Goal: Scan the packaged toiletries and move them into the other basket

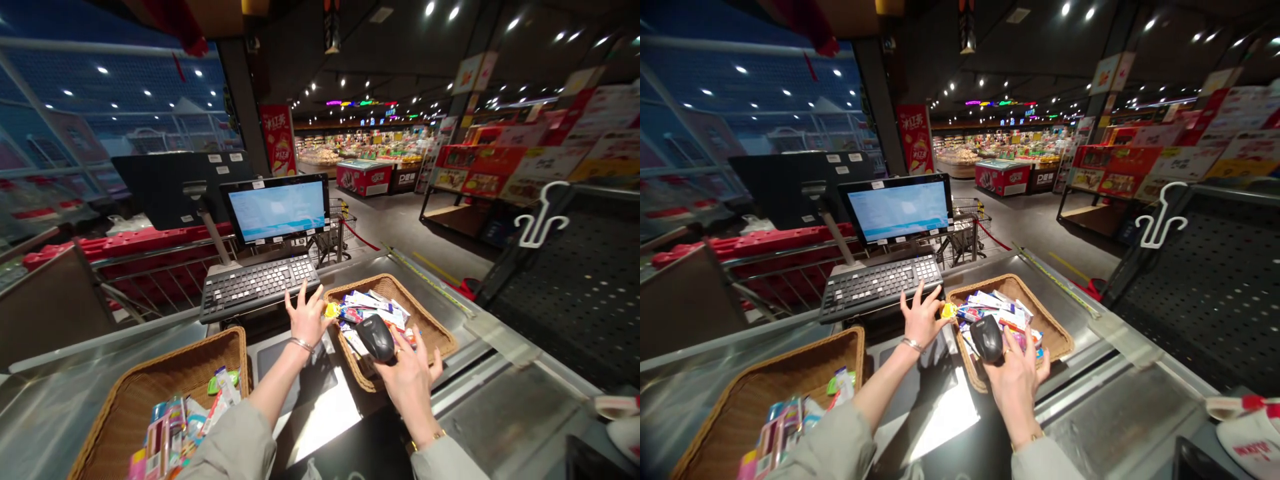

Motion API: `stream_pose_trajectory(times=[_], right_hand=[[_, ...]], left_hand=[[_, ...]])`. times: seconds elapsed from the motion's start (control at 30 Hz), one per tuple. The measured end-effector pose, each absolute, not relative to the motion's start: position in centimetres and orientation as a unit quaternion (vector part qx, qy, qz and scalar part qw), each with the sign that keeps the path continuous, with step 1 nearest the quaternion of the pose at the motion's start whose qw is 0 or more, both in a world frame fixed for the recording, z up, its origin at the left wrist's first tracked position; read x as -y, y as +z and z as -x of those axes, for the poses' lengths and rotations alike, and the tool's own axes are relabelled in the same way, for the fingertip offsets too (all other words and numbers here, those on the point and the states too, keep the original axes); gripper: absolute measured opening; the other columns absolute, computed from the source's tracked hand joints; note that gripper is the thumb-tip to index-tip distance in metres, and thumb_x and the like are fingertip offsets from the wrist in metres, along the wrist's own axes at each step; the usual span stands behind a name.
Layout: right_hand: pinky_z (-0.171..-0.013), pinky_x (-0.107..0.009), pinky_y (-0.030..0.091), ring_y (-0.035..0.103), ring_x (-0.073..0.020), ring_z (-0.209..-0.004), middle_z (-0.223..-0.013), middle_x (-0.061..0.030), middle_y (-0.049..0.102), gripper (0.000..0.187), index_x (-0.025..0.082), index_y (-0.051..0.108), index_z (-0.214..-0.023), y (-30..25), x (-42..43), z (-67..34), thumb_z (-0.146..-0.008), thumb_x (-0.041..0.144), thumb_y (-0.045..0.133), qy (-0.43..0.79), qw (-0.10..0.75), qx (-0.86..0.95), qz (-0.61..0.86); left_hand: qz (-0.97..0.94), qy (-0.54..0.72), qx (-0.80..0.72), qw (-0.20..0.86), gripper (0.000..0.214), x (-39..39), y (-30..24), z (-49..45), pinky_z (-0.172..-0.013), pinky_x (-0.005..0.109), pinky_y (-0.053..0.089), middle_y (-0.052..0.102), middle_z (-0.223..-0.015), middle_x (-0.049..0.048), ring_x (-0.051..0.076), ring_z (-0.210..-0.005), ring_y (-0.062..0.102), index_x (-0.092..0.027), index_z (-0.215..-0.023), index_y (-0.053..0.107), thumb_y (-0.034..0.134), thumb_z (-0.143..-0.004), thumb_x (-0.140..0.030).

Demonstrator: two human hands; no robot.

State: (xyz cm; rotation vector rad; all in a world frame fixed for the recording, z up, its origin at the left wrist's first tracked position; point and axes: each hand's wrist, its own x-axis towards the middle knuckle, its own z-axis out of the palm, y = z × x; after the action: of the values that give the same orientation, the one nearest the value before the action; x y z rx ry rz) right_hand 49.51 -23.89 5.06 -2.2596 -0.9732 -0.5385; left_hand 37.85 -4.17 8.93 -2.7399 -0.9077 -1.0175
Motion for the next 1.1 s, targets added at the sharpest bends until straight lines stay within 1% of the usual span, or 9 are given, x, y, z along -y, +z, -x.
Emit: stream_pose_trajectory(times=[0.2,0.33,0.5,0.73,0.83,0.9,0.97,1.1], right_hand=[[-0.106,-0.060,0.011,0.038,-0.0359,-0.132,-0.120,-0.0028,0.068,0.032,0.027,0.072,-0.092,5.1,24.7,-50.8,-0.079,0.052,0.058,-0.198,0.307,0.353,0.862],[-0.106,-0.059,0.012,0.041,-0.0350,-0.131,-0.116,-0.0031,0.069,0.033,0.027,0.073,-0.090,5.1,25.2,-51.4,-0.079,0.054,0.057,-0.208,0.313,0.334,0.865],[-0.107,-0.058,0.012,0.041,-0.0336,-0.131,-0.116,-0.0004,0.070,0.028,0.028,0.073,-0.087,5.2,26.1,-52.1,-0.079,0.050,0.058,-0.205,0.303,0.329,0.871],[-0.108,-0.058,0.011,0.041,-0.0333,-0.131,-0.117,-0.0006,0.069,0.025,0.029,0.073,-0.090,5.1,27.3,-52.9,-0.079,0.046,0.058,-0.207,0.281,0.316,0.882],[-0.108,-0.058,0.011,0.042,-0.0334,-0.131,-0.118,-0.0009,0.069,0.026,0.028,0.073,-0.089,4.8,27.6,-53.1,-0.079,0.047,0.058,-0.208,0.277,0.314,0.884],[-0.108,-0.058,0.012,0.043,-0.0339,-0.129,-0.117,-0.0014,0.069,0.027,0.027,0.073,-0.090,4.7,27.7,-53.1,-0.079,0.048,0.058,-0.213,0.278,0.312,0.883],[-0.108,-0.058,0.011,0.044,-0.0339,-0.128,-0.116,-0.0011,0.070,0.027,0.027,0.072,-0.090,4.6,27.7,-53.1,-0.078,0.048,0.059,-0.221,0.280,0.311,0.881],[-0.109,-0.058,0.012,0.042,-0.0334,-0.130,-0.119,-0.0016,0.068,0.028,0.027,0.072,-0.093,4.7,27.2,-52.9,-0.078,0.047,0.060,-0.233,0.276,0.319,0.877]], left_hand=[[0.904,-0.323,0.278,0.028,0.013,4.2,8.5,-39.9,-0.112,0.073,0.002,0.061,-0.134,0.0024,0.036,-0.142,0.031,-0.028,-0.088,0.068,0.070,-0.078,-0.037],[0.912,-0.307,0.270,0.022,0.016,4.3,8.3,-41.4,-0.112,0.073,0.002,0.060,-0.135,0.0039,0.037,-0.142,0.029,-0.028,-0.093,0.069,0.068,-0.079,-0.036],[0.927,-0.265,0.266,0.015,0.015,4.7,8.2,-43.3,-0.112,0.073,0.002,0.058,-0.138,0.0033,0.035,-0.143,0.028,-0.027,-0.094,0.069,0.063,-0.084,-0.036],[0.937,-0.245,0.250,0.002,0.024,5.2,7.5,-46.1,-0.114,0.070,0.000,0.056,-0.140,0.0025,0.033,-0.144,0.025,-0.028,-0.101,0.068,0.066,-0.080,-0.040],[0.939,-0.232,0.253,-0.004,0.032,5.4,7.0,-47.0,-0.114,0.070,0.000,0.053,-0.143,0.0018,0.033,-0.145,0.024,-0.031,-0.112,0.066,0.064,-0.082,-0.042],[0.940,-0.226,0.257,-0.003,0.043,5.4,6.8,-47.3,-0.114,0.070,0.000,0.049,-0.146,0.0025,0.033,-0.146,0.022,-0.032,-0.124,0.060,0.061,-0.083,-0.044],[0.940,-0.221,0.261,-0.002,0.050,5.4,6.7,-47.3,-0.114,0.069,0.000,0.045,-0.149,0.0036,0.033,-0.146,0.020,-0.031,-0.132,0.055,0.059,-0.084,-0.046],[0.935,-0.224,0.276,0.003,0.054,5.1,7.2,-46.4,-0.115,0.068,0.000,0.042,-0.150,0.0053,0.033,-0.147,0.018,-0.029,-0.136,0.051,0.053,-0.087,-0.050]])
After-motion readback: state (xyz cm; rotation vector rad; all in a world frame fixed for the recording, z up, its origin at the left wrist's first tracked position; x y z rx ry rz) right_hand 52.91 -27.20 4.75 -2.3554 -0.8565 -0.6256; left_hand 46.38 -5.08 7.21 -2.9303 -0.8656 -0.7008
